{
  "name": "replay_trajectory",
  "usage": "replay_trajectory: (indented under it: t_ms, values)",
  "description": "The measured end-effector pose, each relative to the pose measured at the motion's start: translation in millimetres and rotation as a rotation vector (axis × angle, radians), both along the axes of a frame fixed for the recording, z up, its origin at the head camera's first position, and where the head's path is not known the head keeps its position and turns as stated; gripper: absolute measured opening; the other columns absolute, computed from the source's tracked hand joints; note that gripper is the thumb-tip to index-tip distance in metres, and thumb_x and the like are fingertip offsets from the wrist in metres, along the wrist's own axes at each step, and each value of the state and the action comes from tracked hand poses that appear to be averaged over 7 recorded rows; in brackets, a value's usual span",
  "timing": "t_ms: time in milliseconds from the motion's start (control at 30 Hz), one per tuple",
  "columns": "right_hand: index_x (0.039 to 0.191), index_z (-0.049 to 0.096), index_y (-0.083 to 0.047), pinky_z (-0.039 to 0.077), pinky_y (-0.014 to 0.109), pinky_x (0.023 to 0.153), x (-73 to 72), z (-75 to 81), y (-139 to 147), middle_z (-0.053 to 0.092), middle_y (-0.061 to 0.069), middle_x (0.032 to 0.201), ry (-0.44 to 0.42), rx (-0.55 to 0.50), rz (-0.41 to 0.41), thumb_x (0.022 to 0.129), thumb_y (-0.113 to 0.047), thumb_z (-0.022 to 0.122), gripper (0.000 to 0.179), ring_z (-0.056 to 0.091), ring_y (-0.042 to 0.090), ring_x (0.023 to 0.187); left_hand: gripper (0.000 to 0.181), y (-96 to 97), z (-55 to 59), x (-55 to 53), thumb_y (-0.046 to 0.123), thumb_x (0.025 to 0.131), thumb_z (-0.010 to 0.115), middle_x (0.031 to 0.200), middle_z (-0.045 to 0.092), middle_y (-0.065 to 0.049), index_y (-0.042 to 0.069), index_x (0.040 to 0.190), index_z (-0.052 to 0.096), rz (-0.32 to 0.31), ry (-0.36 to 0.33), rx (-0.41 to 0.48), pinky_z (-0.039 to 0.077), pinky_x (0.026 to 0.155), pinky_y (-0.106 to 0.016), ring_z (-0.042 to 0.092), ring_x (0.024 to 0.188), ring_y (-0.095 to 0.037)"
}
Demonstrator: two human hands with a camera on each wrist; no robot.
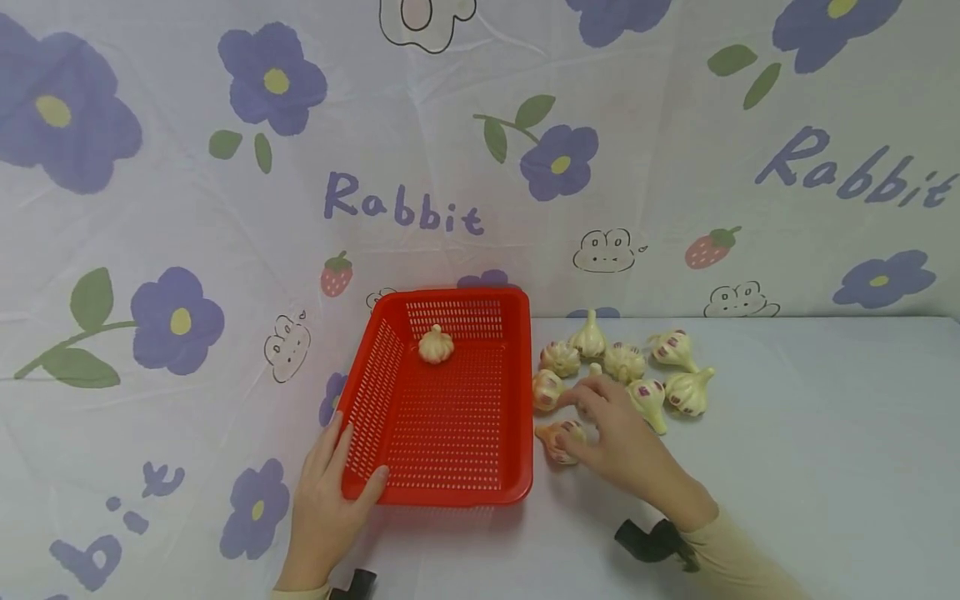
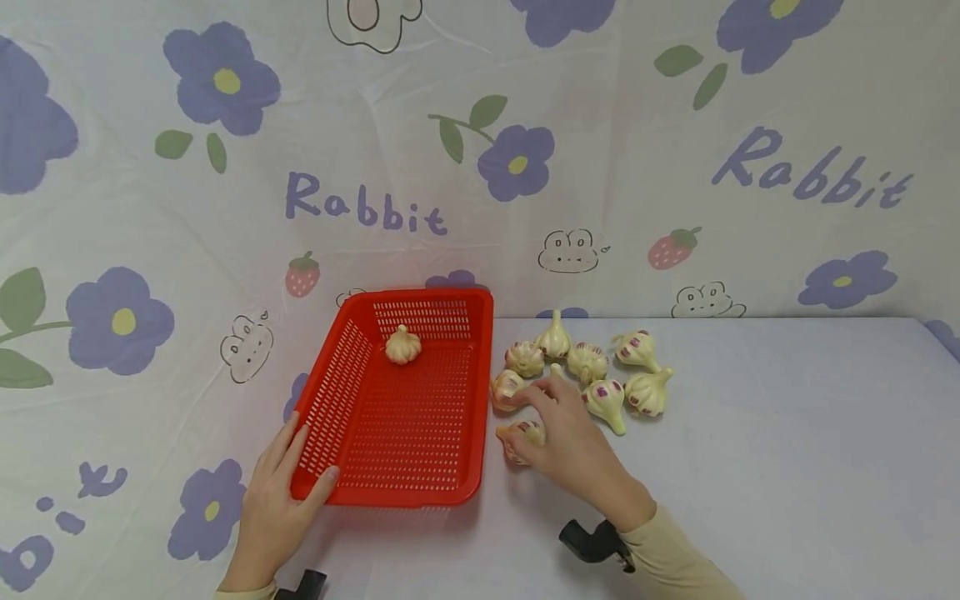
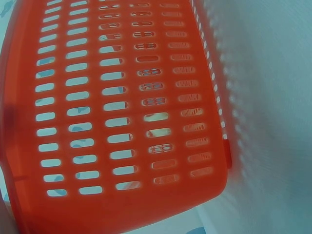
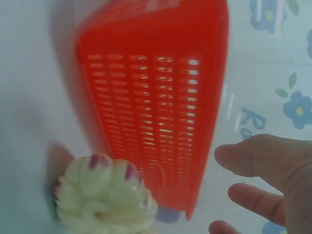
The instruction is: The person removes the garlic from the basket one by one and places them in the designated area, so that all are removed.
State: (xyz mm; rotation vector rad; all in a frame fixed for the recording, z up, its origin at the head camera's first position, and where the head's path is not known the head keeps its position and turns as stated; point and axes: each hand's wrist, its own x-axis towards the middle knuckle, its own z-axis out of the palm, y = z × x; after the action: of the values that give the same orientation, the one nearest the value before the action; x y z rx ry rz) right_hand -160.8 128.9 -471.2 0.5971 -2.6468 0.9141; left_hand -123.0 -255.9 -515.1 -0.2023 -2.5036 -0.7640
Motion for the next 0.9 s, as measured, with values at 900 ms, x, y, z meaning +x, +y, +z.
replay_trajectory:
  t_ms: [900]
  values:
    - [0.117, 0.070, -0.010, 0.058, 0.046, 0.092, 10.3, 19.0, -20.7, 0.060, 0.008, 0.127, 0.079, -0.042, 0.083, 0.083, -0.016, 0.086, 0.039, 0.056, 0.025, 0.118, 0.078, 1.5, 0.7, -0.1, 0.035, 0.091, 0.078, 0.166, 0.039, -0.011, 0.003, 0.155, 0.047, 0.035, -0.075, 0.000, 0.042, 0.110, -0.071, 0.041, 0.148, -0.039]
